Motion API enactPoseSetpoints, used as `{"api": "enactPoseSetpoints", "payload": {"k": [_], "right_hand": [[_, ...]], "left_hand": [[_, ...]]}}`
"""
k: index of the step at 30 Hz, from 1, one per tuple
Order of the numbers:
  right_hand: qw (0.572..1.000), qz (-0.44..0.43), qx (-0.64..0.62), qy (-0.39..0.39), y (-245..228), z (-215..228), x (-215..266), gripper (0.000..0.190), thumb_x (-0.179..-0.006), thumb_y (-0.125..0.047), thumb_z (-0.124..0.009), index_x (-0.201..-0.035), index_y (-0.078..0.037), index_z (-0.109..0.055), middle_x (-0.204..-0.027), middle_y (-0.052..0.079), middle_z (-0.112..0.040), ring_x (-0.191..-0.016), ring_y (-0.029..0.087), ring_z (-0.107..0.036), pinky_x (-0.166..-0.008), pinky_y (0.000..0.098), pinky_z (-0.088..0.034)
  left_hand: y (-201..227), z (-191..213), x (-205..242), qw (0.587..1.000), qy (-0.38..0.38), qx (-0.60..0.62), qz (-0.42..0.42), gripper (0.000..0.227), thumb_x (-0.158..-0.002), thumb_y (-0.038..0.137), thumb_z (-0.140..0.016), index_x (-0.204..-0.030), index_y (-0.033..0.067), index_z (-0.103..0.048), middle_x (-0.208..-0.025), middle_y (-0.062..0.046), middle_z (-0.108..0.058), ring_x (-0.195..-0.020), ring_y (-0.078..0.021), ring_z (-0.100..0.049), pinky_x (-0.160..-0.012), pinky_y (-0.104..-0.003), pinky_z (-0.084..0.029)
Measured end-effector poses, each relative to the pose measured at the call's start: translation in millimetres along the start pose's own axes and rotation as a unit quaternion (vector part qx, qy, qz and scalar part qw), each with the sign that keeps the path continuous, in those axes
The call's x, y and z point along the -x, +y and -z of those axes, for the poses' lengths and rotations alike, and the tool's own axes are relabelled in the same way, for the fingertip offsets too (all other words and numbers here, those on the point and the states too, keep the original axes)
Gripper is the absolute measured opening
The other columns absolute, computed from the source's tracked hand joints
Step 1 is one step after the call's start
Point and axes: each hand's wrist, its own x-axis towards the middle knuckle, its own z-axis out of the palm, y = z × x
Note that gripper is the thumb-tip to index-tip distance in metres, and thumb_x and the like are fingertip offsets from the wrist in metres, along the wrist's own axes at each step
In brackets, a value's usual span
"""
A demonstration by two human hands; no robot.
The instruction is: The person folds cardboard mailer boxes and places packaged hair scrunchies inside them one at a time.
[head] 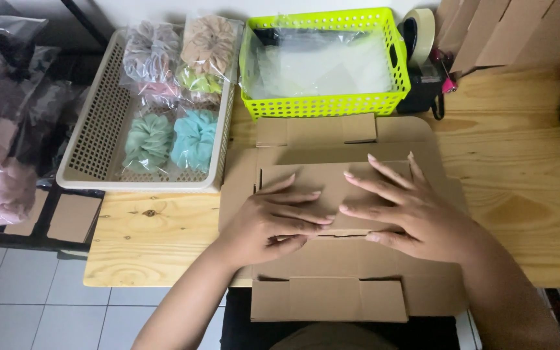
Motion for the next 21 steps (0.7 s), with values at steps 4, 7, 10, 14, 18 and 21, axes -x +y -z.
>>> {"api": "enactPoseSetpoints", "payload": {"k": [4,7,10,14,18,21], "right_hand": [[1.0,0.012,0.02,-0.013,1.1,-4.7,2.1,0.071,-0.087,-0.069,-0.059,-0.153,-0.044,-0.046,-0.173,0.002,-0.019,-0.158,0.038,-0.016,-0.108,0.0785,-0.013],[0.996,0.01,0.086,-0.003,-6.6,-4.7,0.1,0.091,-0.077,-0.084,-0.061,-0.155,-0.045,-0.039,-0.174,0.004,-0.014,-0.156,0.039,-0.019,-0.108,0.0764,-0.017],[0.993,-0.005,0.122,-0.003,-16.2,-3.5,-9.2,0.116,-0.069,-0.097,-0.063,-0.16,-0.033,-0.031,-0.174,0.008,-0.015,-0.155,0.041,-0.018,-0.113,0.0696,-0.018],[0.993,-0.034,0.104,-0.032,-21.7,-9.4,-22.7,0.14,-0.075,-0.1,-0.055,-0.165,-0.003,-0.009,-0.173,0.016,-0.007,-0.157,0.041,-0.005,-0.121,0.06,-0.006],[0.995,-0.049,0.074,-0.049,-22.1,-20.9,-39.8,0.139,-0.08,-0.095,-0.054,-0.163,0.002,0.0,-0.171,0.024,0.006,-0.156,0.042,0.005,-0.121,0.0579,-0.001],[0.993,-0.079,0.071,-0.049,-24.9,-19.1,-43.3,0.135,-0.085,-0.091,-0.05,-0.162,0.007,0.002,-0.17,0.026,0.005,-0.157,0.04,0.003,-0.122,0.055,-0.002]], "left_hand": [[-2.6,0.2,0.7,0.999,-0.025,-0.026,-0.012,0.02,-0.095,0.03,-0.074,-0.112,0.0202,-0.078,-0.125,0.005,-0.074,-0.135,-0.0296,-0.062,-0.123,-0.051,-0.038],[-0.2,1.2,-1.6,0.999,-0.029,-0.032,-0.021,0.03,-0.089,0.037,-0.08,-0.112,0.018,-0.078,-0.125,0.003,-0.074,-0.134,-0.0296,-0.062,-0.122,-0.05,-0.04],[6.1,5.4,-7.7,0.995,-0.071,-0.068,-0.004,0.052,-0.091,0.047,-0.071,-0.129,0.012,-0.066,-0.138,-0.005,-0.065,-0.14,-0.0317,-0.055,-0.125,-0.05,-0.035],[7.4,-20.5,-3.0,0.946,-0.166,-0.235,0.148,0.094,-0.099,0.071,-0.019,-0.163,0.0021,-0.011,-0.17,-0.023,-0.013,-0.157,-0.042,-0.01,-0.128,-0.049,-0.006],[-12.3,-49.7,-11.2,0.921,-0.161,-0.302,0.188,0.076,-0.109,0.056,-0.018,-0.164,0.0037,-0.008,-0.17,-0.022,-0.007,-0.157,-0.0414,-0.002,-0.126,-0.052,-0.002],[-23.8,-64.5,-17.2,0.881,-0.149,-0.414,0.175,0.077,-0.109,0.055,-0.015,-0.162,0.0008,-0.008,-0.169,-0.021,-0.006,-0.157,-0.0383,-0.002,-0.126,-0.052,-0.002]]}}
